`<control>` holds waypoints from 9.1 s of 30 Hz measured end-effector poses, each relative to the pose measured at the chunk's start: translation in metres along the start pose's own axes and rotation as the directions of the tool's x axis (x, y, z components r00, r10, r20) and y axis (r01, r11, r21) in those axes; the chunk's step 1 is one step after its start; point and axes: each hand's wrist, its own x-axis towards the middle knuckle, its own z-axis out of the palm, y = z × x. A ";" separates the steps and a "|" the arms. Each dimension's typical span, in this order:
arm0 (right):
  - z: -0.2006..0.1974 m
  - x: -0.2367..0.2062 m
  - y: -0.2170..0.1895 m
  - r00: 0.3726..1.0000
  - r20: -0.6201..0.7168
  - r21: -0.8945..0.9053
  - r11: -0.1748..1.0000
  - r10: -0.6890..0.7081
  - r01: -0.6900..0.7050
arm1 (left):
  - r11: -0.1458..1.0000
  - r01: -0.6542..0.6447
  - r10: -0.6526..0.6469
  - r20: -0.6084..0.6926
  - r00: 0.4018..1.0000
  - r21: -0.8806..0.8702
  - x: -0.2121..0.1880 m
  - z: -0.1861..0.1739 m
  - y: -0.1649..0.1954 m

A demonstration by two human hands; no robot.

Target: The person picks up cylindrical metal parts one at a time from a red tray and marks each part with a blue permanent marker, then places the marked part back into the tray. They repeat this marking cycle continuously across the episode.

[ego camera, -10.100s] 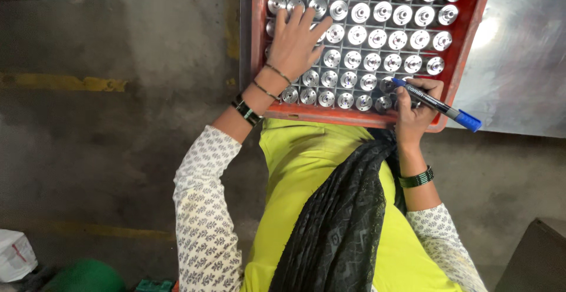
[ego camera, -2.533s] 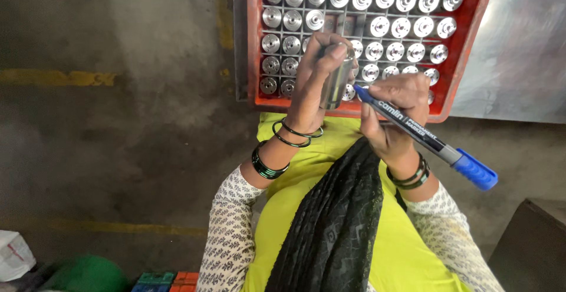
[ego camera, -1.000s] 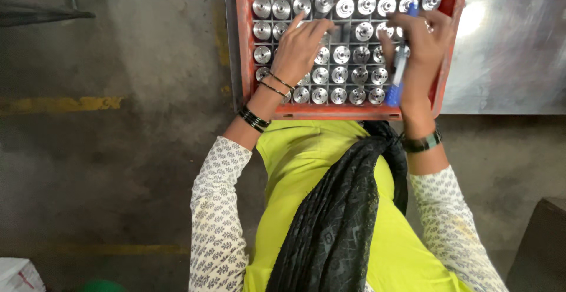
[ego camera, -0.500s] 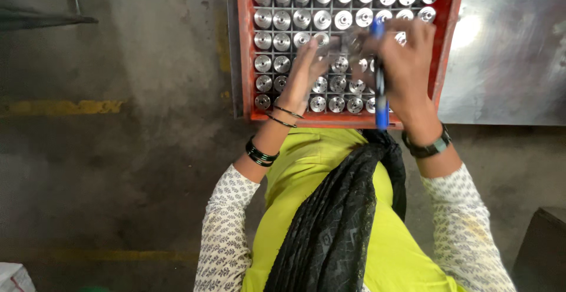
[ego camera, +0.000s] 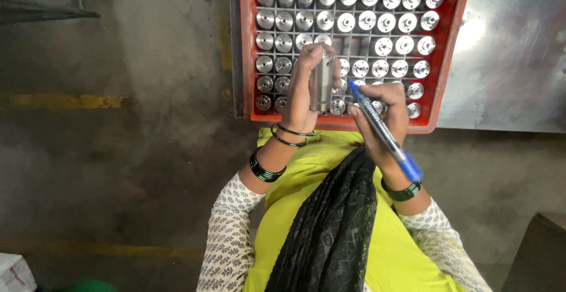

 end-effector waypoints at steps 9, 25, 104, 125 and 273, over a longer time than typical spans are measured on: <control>0.004 0.016 -0.004 0.958 0.012 -0.256 0.925 -0.288 0.281 | 0.994 -0.050 0.049 0.023 0.999 0.093 -0.005 -0.003 -0.005; 0.005 0.009 -0.010 0.956 0.069 -0.227 0.928 -0.286 0.295 | 0.994 -0.036 0.035 0.005 0.999 0.102 -0.001 0.001 -0.009; -0.014 -0.006 -0.008 0.978 -0.194 -0.064 0.995 -0.081 0.070 | 0.998 0.033 -0.041 0.194 0.980 0.046 0.001 0.035 0.000; -0.021 0.014 -0.015 0.931 -0.023 -0.407 0.854 -0.365 0.325 | 0.994 -0.072 0.061 0.128 0.990 0.087 0.004 0.030 -0.014; -0.054 0.026 0.011 0.990 -0.097 -0.283 0.956 -0.105 0.073 | 0.954 0.204 -0.154 0.223 0.963 -0.221 0.024 -0.002 -0.046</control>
